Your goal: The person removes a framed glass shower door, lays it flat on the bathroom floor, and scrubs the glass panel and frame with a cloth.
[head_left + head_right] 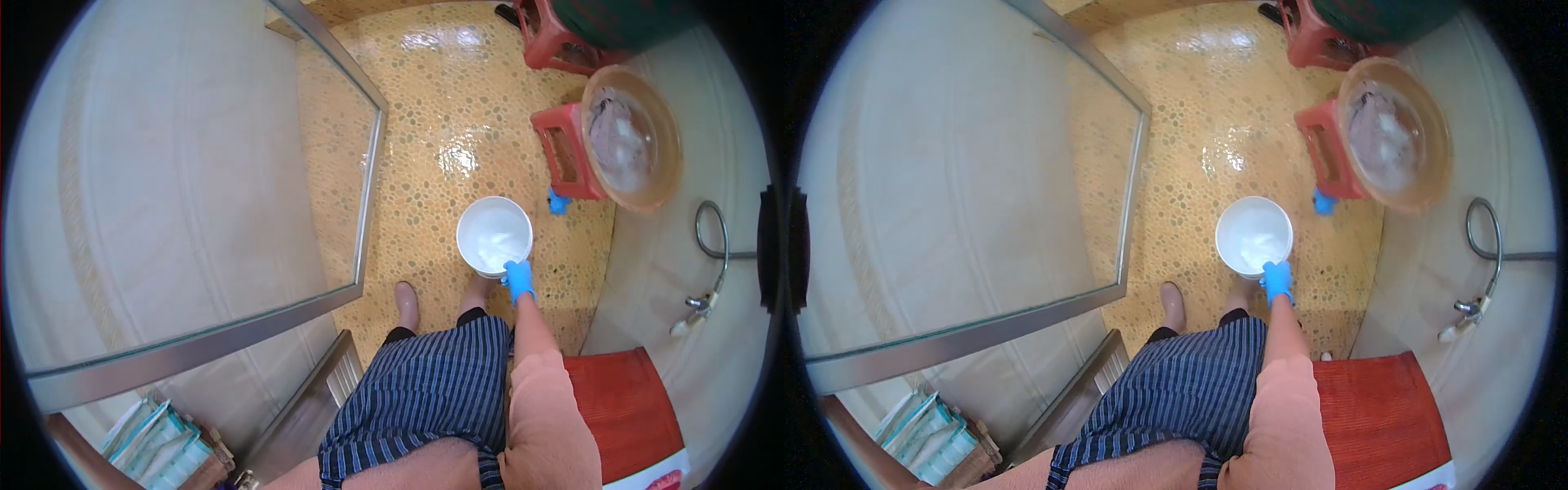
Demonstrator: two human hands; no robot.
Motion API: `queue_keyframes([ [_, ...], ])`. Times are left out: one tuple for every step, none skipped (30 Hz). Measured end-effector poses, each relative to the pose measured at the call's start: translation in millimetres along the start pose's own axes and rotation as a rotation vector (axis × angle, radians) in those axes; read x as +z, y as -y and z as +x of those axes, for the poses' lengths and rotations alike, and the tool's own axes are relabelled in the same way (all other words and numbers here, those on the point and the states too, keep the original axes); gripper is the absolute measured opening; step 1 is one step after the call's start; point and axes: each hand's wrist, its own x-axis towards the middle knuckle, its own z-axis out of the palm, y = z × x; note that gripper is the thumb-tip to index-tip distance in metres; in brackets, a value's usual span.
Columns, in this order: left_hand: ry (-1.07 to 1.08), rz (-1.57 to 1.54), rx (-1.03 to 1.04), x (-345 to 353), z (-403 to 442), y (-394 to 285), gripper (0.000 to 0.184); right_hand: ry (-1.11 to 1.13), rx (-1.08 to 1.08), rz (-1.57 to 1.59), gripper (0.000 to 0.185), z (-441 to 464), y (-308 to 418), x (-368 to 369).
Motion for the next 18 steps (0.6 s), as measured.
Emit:
queue_keyframes([
  [-0.002, 0.003, -0.008, 1.2, 1.8, 7.4, 0.021, 0.007, -0.036, 0.011, 0.033, -5.9, 0.7, 1.9],
  [-0.004, 0.002, -0.021, 3.5, 2.5, 17.8, 0.020, 0.008, -0.071, 0.022, 0.034, -13.5, 5.9, 2.4],
  [-0.002, -0.002, -0.037, 7.3, 5.0, 31.2, 0.020, -0.006, -0.110, 0.071, 0.035, -22.9, 15.1, 4.3],
  [0.005, -0.003, -0.062, 13.7, 7.0, 46.0, 0.019, -0.024, -0.140, 0.116, 0.035, -29.8, 20.1, 5.5],
  [0.015, -0.003, -0.089, 20.7, 8.5, 60.5, 0.018, -0.077, -0.157, 0.087, 0.033, -16.5, 6.1, 11.0],
  [0.023, -0.001, -0.113, 27.5, 8.9, 74.8, 0.017, -0.125, -0.175, 0.054, 0.031, -3.8, -6.5, 15.0],
  [0.027, 0.002, -0.129, 33.7, 7.4, 84.4, 0.017, -0.075, -0.080, 0.050, 0.033, -6.9, -1.0, 11.0],
  [0.028, 0.004, -0.134, 39.6, 5.7, 90.3, 0.016, -0.018, 0.005, 0.053, 0.034, -12.4, 7.8, 5.1],
  [0.024, 0.009, -0.130, 43.2, 4.0, 91.9, 0.015, -0.028, 0.013, 0.056, 0.034, -12.5, 3.6, 1.8],
  [0.020, 0.017, -0.121, 46.3, 2.7, 90.9, 0.015, -0.002, 0.075, 0.211, 0.033, -12.2, 0.4, 1.0],
  [0.014, 0.026, -0.108, 48.9, 1.5, 87.9, 0.014, 0.027, 0.134, 0.366, 0.032, -11.4, -1.9, 1.8],
  [0.010, 0.037, -0.095, 51.9, 0.7, 84.3, 0.013, 0.027, 0.139, 0.369, 0.032, -11.1, -4.8, 2.8],
  [0.008, 0.048, -0.084, 56.5, -0.1, 80.4, 0.013, -0.010, 0.226, 0.513, 0.026, -9.5, -11.3, 2.8],
  [0.005, 0.059, -0.071, 61.0, -1.3, 76.3, 0.012, -0.047, 0.312, 0.656, 0.021, -7.6, -17.5, 2.4],
  [0.004, 0.069, -0.058, 66.7, -2.1, 72.0, 0.012, -0.048, 0.320, 0.661, 0.021, -5.5, -23.7, 0.1],
  [0.002, 0.079, -0.044, 72.9, -3.4, 66.4, 0.012, -0.007, 0.350, 0.862, 0.016, -0.1, -33.3, -4.5],
  [0.000, 0.088, -0.029, 78.8, -4.3, 61.4, 0.011, 0.036, 0.377, 1.063, 0.011, 3.7, -39.2, -10.7],
  [-0.002, 0.097, -0.014, 84.8, -5.5, 56.3, 0.011, 0.035, 0.383, 1.069, 0.011, 7.6, -45.1, -17.3],
])
